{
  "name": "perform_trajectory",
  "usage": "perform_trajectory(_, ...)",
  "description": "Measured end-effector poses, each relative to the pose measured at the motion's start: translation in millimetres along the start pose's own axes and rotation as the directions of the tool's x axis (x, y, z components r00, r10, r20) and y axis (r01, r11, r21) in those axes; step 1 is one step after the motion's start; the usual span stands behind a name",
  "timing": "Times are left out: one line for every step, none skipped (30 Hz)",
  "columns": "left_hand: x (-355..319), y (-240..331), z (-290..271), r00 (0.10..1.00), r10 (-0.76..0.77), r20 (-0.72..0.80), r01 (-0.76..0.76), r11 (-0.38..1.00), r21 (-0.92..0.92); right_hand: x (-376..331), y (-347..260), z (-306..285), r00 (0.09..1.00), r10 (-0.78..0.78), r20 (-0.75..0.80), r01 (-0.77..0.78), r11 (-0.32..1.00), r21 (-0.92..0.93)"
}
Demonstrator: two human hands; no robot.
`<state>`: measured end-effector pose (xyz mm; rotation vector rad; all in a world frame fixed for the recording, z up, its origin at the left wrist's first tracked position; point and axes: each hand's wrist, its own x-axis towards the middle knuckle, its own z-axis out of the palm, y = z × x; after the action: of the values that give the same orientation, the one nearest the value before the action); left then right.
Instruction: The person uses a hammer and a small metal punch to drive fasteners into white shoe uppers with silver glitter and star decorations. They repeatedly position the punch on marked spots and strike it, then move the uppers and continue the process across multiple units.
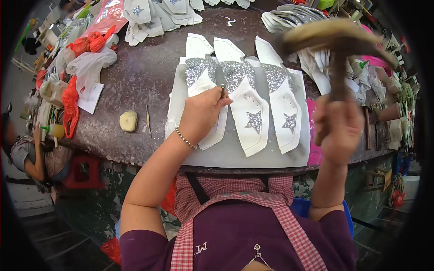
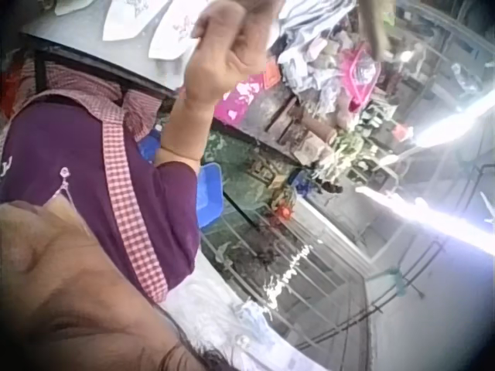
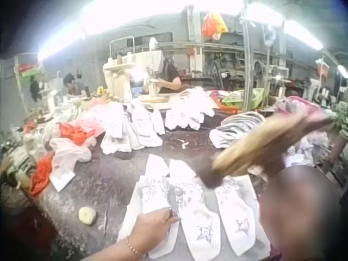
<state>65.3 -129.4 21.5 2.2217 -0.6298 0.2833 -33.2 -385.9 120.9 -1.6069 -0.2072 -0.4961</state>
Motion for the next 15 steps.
perform_trajectory(3,3,2,0.999,0.013,0.037,-0.014,1.0,0.014,5,-12,4,0.994,-0.102,-0.037,0.105,0.99,0.091)
perform_trajectory(3,4,3,0.999,0.03,0.034,-0.031,0.999,0.029,11,-19,9,0.976,-0.206,-0.065,0.215,0.957,0.194)
perform_trajectory(4,4,4,0.998,0.047,0.033,-0.048,0.998,0.042,17,-27,15,0.948,-0.306,-0.091,0.319,0.904,0.286)
perform_trajectory(4,6,3,0.997,0.065,0.028,-0.066,0.996,0.058,16,-19,15,0.937,-0.346,-0.051,0.35,0.917,0.193)
perform_trajectory(4,8,3,0.996,0.084,0.029,-0.086,0.993,0.086,15,-8,15,0.923,-0.385,-0.012,0.384,0.917,0.107)
perform_trajectory(4,10,3,0.994,0.103,0.031,-0.106,0.988,0.112,12,5,16,0.942,-0.314,0.115,0.329,0.934,-0.14)
perform_trajectory(2,11,3,0.992,0.121,0.035,-0.125,0.983,0.135,10,12,20,0.942,-0.235,0.239,0.314,0.867,-0.386)
perform_trajectory(1,9,3,0.993,0.118,0.028,-0.121,0.981,0.151,8,14,27,0.946,-0.061,0.317,0.251,0.757,-0.604)
perform_trajectory(-1,5,5,0.993,0.116,0.021,-0.118,0.979,0.166,9,-4,22,0.943,0.115,0.313,0.138,0.721,-0.679)
perform_trajectory(-2,3,7,0.993,0.114,0.012,-0.114,0.977,0.181,6,-1,20,0.96,0.074,0.268,0.108,0.788,-0.606)
perform_trajectory(-3,3,8,0.998,-0.008,-0.057,0.008,1.0,0.005,2,5,18,0.975,0.039,0.219,0.084,0.848,-0.523)
perform_trajectory(-5,4,9,0.985,-0.14,-0.103,0.12,0.977,-0.176,-1,8,16,0.986,0.008,0.166,0.066,0.899,-0.433)
perform_trajectory(-7,6,10,0.955,-0.274,-0.114,0.218,0.908,-0.359,-8,6,7,0.984,0.132,0.123,-0.071,0.909,-0.412)
perform_trajectory(-9,6,9,0.967,-0.24,-0.088,0.201,0.926,-0.32,-12,7,3,0.983,0.145,0.113,-0.087,0.909,-0.407)
perform_trajectory(-13,5,7,0.976,-0.207,-0.061,0.182,0.942,-0.281,-17,9,1,0.982,0.156,0.105,-0.102,0.91,-0.402)
